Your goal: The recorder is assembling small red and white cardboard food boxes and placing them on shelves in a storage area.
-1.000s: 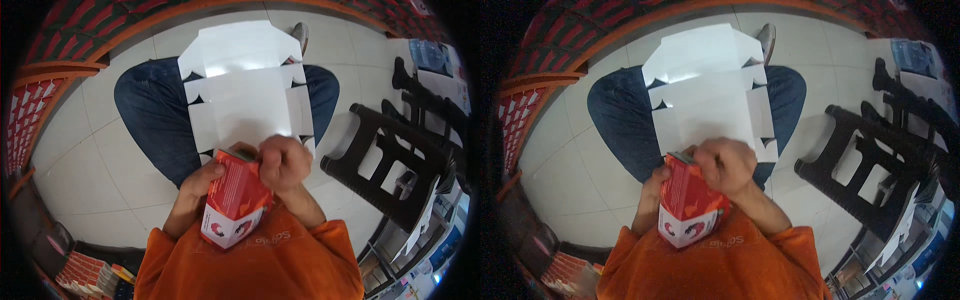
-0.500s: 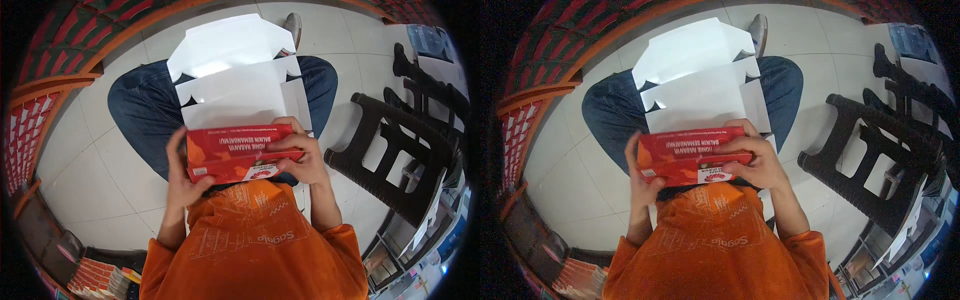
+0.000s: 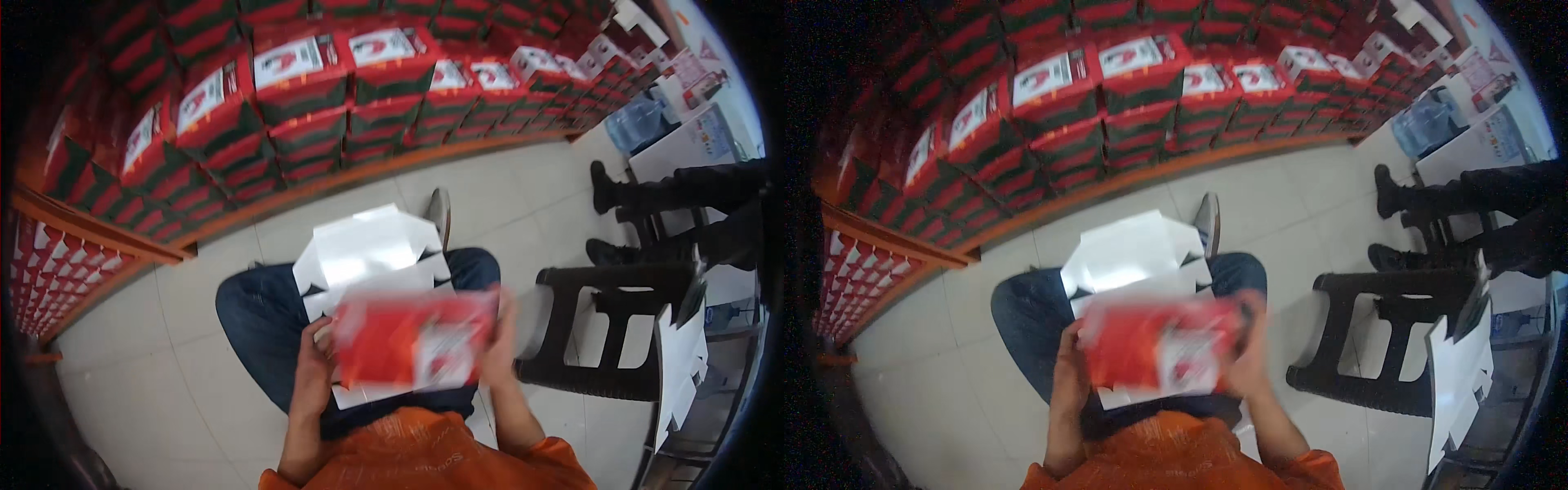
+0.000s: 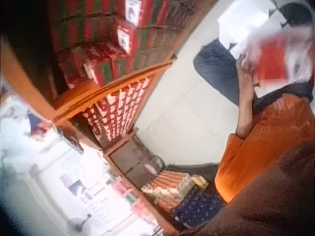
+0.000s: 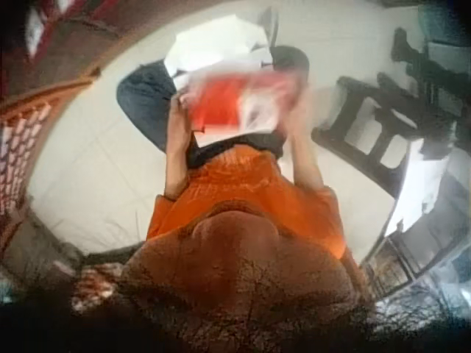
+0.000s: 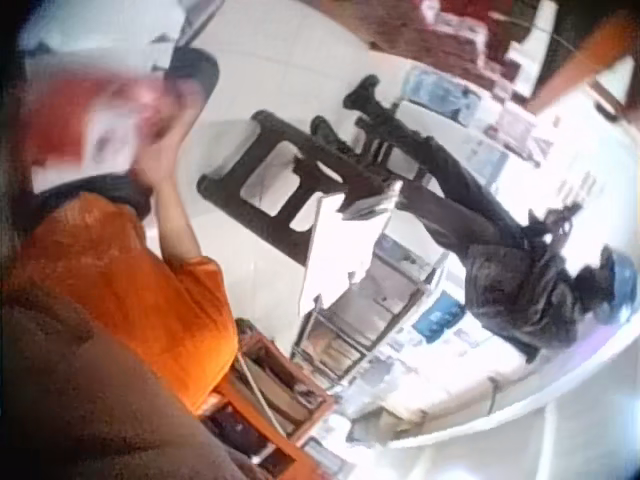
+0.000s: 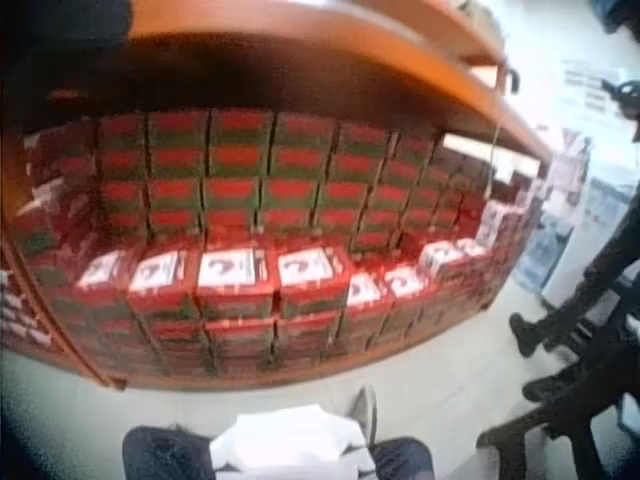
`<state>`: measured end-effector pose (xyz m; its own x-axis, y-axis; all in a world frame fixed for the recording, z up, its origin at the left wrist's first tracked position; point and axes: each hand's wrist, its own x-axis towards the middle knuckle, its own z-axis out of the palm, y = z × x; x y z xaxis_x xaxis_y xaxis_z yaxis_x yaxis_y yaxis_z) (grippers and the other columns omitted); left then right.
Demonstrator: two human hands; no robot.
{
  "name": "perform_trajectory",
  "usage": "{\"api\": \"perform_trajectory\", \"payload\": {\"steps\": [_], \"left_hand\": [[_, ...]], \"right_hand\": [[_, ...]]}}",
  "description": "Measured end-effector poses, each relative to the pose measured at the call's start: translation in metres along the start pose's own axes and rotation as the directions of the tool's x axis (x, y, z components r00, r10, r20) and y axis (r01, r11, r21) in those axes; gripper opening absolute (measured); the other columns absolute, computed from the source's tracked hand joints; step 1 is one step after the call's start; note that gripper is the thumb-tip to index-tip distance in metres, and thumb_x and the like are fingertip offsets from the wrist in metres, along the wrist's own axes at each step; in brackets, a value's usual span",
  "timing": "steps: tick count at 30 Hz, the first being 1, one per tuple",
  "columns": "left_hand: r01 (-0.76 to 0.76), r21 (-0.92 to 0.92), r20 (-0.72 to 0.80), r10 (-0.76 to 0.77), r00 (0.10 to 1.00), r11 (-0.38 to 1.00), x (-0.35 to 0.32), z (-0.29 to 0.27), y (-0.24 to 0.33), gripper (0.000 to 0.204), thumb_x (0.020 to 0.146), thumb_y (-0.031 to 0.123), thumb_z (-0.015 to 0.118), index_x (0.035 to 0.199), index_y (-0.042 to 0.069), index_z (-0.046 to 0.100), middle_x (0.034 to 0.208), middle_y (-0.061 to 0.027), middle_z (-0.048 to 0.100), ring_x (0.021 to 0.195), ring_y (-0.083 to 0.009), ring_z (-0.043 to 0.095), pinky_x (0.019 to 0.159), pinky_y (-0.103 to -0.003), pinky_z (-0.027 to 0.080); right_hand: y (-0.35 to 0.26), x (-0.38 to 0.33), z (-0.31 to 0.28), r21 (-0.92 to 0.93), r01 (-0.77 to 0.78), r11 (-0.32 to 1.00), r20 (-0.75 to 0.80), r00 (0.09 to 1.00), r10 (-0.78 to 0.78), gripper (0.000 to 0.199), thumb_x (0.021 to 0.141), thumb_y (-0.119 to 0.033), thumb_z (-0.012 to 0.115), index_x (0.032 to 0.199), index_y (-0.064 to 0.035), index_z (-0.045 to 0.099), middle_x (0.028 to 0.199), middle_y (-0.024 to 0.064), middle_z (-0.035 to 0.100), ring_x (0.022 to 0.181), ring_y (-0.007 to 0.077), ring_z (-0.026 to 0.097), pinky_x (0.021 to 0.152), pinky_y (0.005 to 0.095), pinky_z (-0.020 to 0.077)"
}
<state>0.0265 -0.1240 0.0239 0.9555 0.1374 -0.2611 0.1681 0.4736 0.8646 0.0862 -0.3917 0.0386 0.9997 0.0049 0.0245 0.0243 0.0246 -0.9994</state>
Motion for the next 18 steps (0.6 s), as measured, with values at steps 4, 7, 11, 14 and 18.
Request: {"api": "perform_trajectory", "payload": {"steps": [4, 7, 11, 14, 18], "left_hand": [[-0.072, 0.605, 0.081, 0.029, 0.996, 0.793, 0.047, 0.069, -0.050, 0.077, 0.080, 0.022, 0.074, 0.140, 0.002, 0.029, 0.118, -0.0160, 0.045, 0.099, -0.0245, 0.051, 0.084, -0.034, 0.049], [-0.338, 0.831, 0.248, 0.249, 0.936, 0.442, 0.054, 0.136, -0.081, 0.092, 0.072, 0.029, 0.080, 0.141, -0.001, 0.027, 0.121, -0.0186, 0.045, 0.109, -0.0313, 0.052, 0.090, -0.040, 0.047], [-0.169, 0.850, 0.072, 0.208, 0.976, 0.499, 0.068, 0.124, -0.090, 0.098, 0.069, 0.039, 0.084, 0.139, -0.003, 0.028, 0.123, -0.0223, 0.046, 0.110, -0.0316, 0.052, 0.087, -0.041, 0.048], [-0.056, 0.574, 0.201, -0.074, 0.977, 0.817, 0.074, 0.083, -0.104, 0.088, 0.071, 0.036, 0.083, 0.134, -0.005, 0.036, 0.114, -0.0251, 0.049, 0.098, -0.0279, 0.057, 0.080, -0.037, 0.050], [0.206, 0.471, 0.325, -0.386, 0.863, 0.858, 0.078, 0.059, -0.104, 0.055, 0.078, 0.034, 0.077, 0.117, 0.004, 0.052, 0.102, -0.0107, 0.055, 0.082, -0.0184, 0.056, 0.065, -0.031, 0.048]], "right_hand": [[-0.075, 0.165, -0.022, 0.430, 0.314, 0.846, -0.360, 0.919, -0.158, 0.042, 0.096, -0.025, 0.056, 0.125, 0.0000, 0.039, 0.119, 0.0156, 0.054, 0.100, 0.0247, 0.062, 0.085, 0.0369, 0.0540], [-0.063, 0.321, -0.038, 0.080, 0.225, 0.971, -0.585, 0.799, -0.137, 0.062, 0.085, -0.035, 0.070, 0.121, 0.0003, 0.035, 0.110, 0.0191, 0.051, 0.090, 0.0240, 0.060, 0.072, 0.0362, 0.0550], [-0.090, 0.335, 0.078, -0.010, -0.062, 0.998, -0.320, 0.946, 0.056, 0.059, 0.089, -0.048, 0.062, 0.113, 0.0041, 0.053, 0.092, 0.0125, 0.060, 0.061, 0.0175, 0.060, 0.043, 0.0298, 0.0461], [-0.102, 0.306, 0.062, -0.182, -0.084, 0.980, -0.143, 0.988, 0.058, 0.059, 0.092, -0.054, 0.054, 0.112, 0.0018, 0.058, 0.091, 0.0114, 0.061, 0.058, 0.0138, 0.056, 0.044, 0.0270, 0.0425], [-0.054, 0.214, 0.040, -0.116, -0.026, 0.993, 0.031, 0.999, 0.030, 0.049, 0.097, -0.048, 0.048, 0.107, -0.0014, 0.060, 0.084, 0.0085, 0.062, 0.057, 0.0115, 0.055, 0.051, 0.0260, 0.0445]]}}
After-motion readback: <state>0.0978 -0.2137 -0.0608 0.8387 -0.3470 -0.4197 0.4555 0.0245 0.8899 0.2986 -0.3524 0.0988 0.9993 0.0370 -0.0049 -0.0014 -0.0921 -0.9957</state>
